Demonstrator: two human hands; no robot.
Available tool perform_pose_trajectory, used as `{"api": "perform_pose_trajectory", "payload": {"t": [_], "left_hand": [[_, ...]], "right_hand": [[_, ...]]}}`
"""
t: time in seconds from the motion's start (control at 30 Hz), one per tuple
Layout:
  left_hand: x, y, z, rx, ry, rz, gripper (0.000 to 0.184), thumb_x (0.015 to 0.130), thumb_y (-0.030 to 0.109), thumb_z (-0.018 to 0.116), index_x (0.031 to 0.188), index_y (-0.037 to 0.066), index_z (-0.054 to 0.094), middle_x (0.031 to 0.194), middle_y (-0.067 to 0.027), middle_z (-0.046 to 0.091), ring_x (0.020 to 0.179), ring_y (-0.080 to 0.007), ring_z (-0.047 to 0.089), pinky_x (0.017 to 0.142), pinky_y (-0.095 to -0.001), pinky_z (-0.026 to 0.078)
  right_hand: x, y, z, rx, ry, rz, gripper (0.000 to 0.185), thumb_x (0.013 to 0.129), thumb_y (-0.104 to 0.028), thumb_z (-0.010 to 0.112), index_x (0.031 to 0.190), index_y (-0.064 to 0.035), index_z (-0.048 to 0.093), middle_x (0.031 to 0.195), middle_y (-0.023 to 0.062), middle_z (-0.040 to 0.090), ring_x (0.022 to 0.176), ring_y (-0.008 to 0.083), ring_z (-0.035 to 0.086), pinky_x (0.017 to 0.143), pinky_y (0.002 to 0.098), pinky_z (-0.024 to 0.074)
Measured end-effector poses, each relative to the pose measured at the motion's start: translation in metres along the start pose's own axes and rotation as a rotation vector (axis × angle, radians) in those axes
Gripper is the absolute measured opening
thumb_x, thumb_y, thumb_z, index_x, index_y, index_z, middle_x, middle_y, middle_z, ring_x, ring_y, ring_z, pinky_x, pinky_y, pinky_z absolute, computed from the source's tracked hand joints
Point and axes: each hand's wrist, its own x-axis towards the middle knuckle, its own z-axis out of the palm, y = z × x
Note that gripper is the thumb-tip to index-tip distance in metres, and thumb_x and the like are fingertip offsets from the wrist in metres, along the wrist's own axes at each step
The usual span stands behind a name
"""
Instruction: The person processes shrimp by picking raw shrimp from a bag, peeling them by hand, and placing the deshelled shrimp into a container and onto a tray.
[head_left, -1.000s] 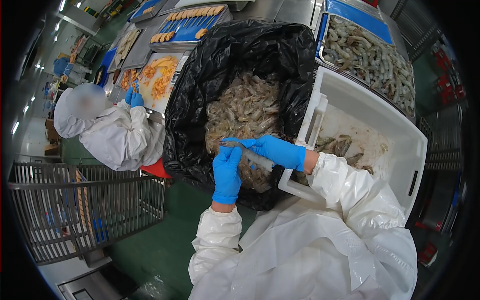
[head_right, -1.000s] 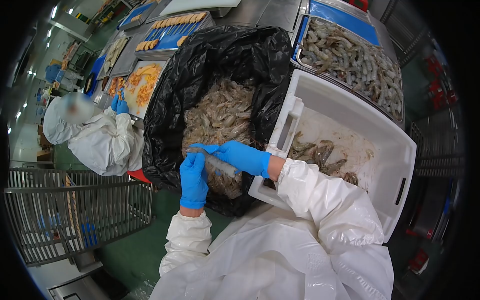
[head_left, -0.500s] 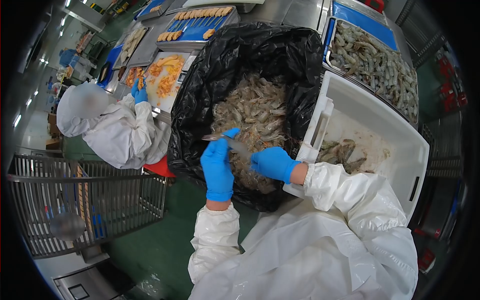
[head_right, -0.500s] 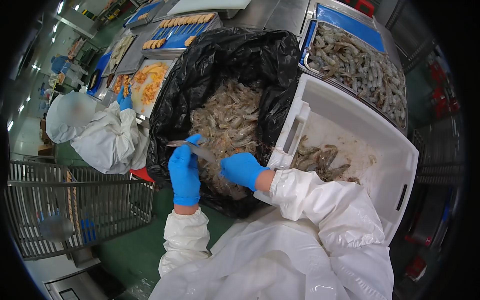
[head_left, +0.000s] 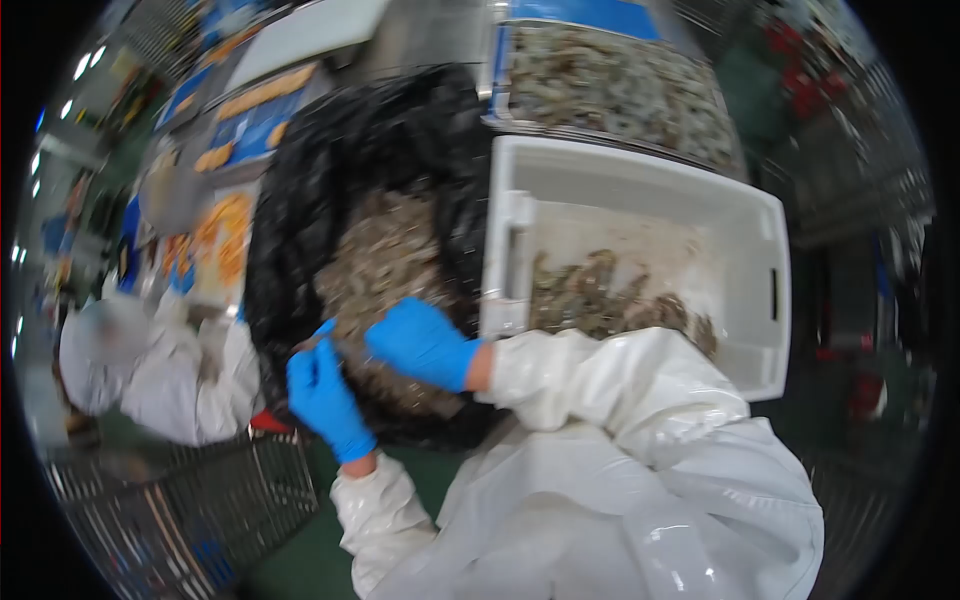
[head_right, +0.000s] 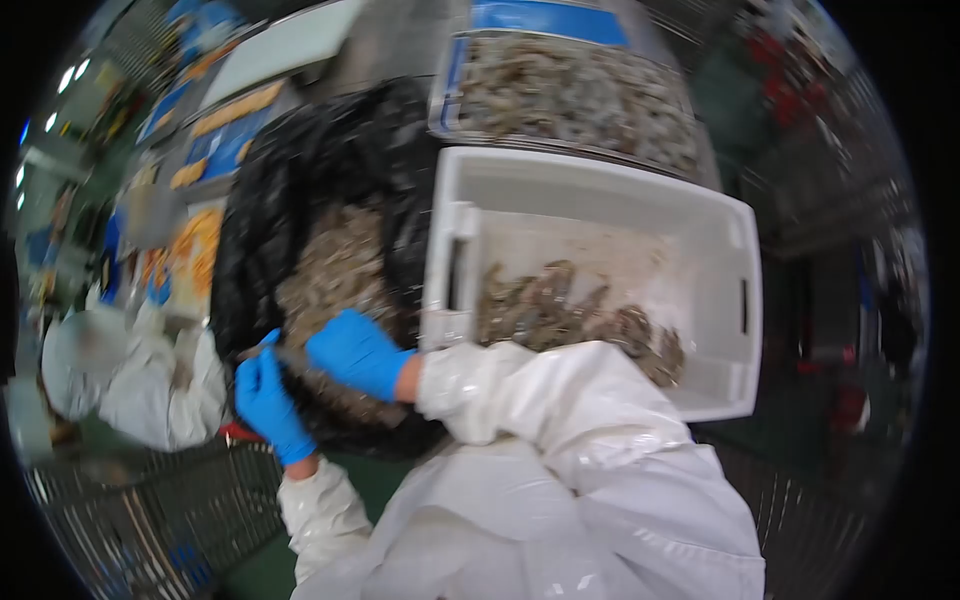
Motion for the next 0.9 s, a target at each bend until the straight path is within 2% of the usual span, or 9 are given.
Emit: {"api": "perform_pose_trajectory", "payload": {"t": [0.03,0.07,0.27,0.4,0.53,0.63,0.7,0.77,0.9], "left_hand": [[0.004,-0.009,-0.001,0.05,-0.043,0.094,0.016,0.092,0.008,0.056,0.095,-0.005,0.065,0.095,-0.0023,0.067,0.07,-0.004,0.044,0.063,-0.0203,0.038],[0.005,0.005,0.001,0.104,-0.08,0.081,0.016,0.093,0.009,0.055,0.093,-0.005,0.064,0.099,-0.0029,0.067,0.068,-0.0039,0.041,0.061,-0.0205,0.036],[0.031,0.053,0.045,-0.222,-0.293,-0.042,0.022,0.094,0.015,0.055,0.097,-0.004,0.065,0.097,-0.0087,0.067,0.064,-0.004,0.042,0.059,-0.0203,0.035],[0.036,0.114,0.114,-0.216,-0.516,-0.039,0.031,0.095,0.022,0.051,0.108,-0.004,0.064,0.083,-0.0015,0.063,0.066,-0.0046,0.046,0.061,-0.0202,0.037],[0.058,0.145,0.196,-0.396,-0.739,-0.144,0.03,0.093,0.021,0.055,0.112,-0.001,0.062,0.098,-0.0063,0.068,0.082,-0.0104,0.063,0.07,-0.0222,0.047],[0.073,0.164,0.272,-0.524,-0.802,-0.186,0.028,0.092,0.02,0.057,0.11,-0.001,0.062,0.099,-0.0095,0.067,0.086,-0.0159,0.065,0.072,-0.0244,0.048],[0.084,0.167,0.329,-0.704,-0.841,-0.255,0.028,0.093,0.02,0.056,0.109,-0.002,0.06,0.101,-0.0119,0.066,0.09,-0.0207,0.065,0.076,-0.0267,0.05],[0.091,0.173,0.387,-0.797,-0.845,-0.366,0.033,0.094,0.022,0.055,0.114,-0.004,0.054,0.11,-0.0153,0.062,0.102,-0.0258,0.062,0.084,-0.0303,0.05],[0.099,0.159,0.483,-0.933,-0.961,-0.441,0.035,0.093,0.021,0.055,0.114,-0.007,0.051,0.113,-0.0184,0.06,0.102,-0.0283,0.062,0.085,-0.0318,0.052]], "right_hand": [[-0.003,-0.001,-0.003,-0.108,0.08,-0.039,0.024,0.077,-0.032,0.063,0.075,-0.0082,0.062,0.069,0.011,0.057,0.071,0.0283,0.058,0.071,0.0401,0.0416],[-0.005,-0.001,-0.007,-0.128,0.127,0.013,0.032,0.075,-0.039,0.064,0.075,-0.0071,0.061,0.069,0.0105,0.056,0.075,0.0278,0.056,0.074,0.0406,0.0395],[-0.016,0.006,-0.005,0.401,-0.102,0.332,0.019,0.081,-0.016,0.059,0.095,-0.0034,0.056,0.085,0.0211,0.06,0.079,0.0336,0.063,0.071,0.0449,0.0475],[-0.024,0.009,0.015,0.719,0.282,0.329,0.019,0.08,-0.008,0.055,0.098,-0.0038,0.061,0.088,0.0187,0.062,0.086,0.0341,0.062,0.073,0.0464,0.0476],[-0.044,0.04,-0.029,0.097,0.138,-0.062,0.012,0.08,-0.016,0.057,0.076,-0.0111,0.067,0.078,0.0106,0.063,0.071,0.0305,0.06,0.068,0.0393,0.0449],[-0.083,0.069,-0.084,0.086,0.15,0.041,0.013,0.074,-0.018,0.062,0.085,-0.02,0.069,0.067,0.0027,0.061,0.07,0.0251,0.059,0.072,0.0339,0.0427],[-0.117,0.106,-0.108,0.02,0.254,0.141,0.012,0.075,-0.015,0.061,0.084,-0.0169,0.068,0.07,0.0064,0.063,0.07,0.0271,0.06,0.066,0.0396,0.0466],[-0.144,0.154,-0.105,-0.205,0.007,0.41,0.012,0.076,-0.012,0.059,0.085,-0.012,0.067,0.067,0.0104,0.061,0.061,0.032,0.06,0.059,0.0426,0.047],[-0.19,0.214,-0.073,-0.293,0.012,0.542,0.008,0.07,-0.009,0.06,0.077,-0.0101,0.064,0.079,0.011,0.063,0.079,0.0265,0.062,0.067,0.0374,0.0473]]}}
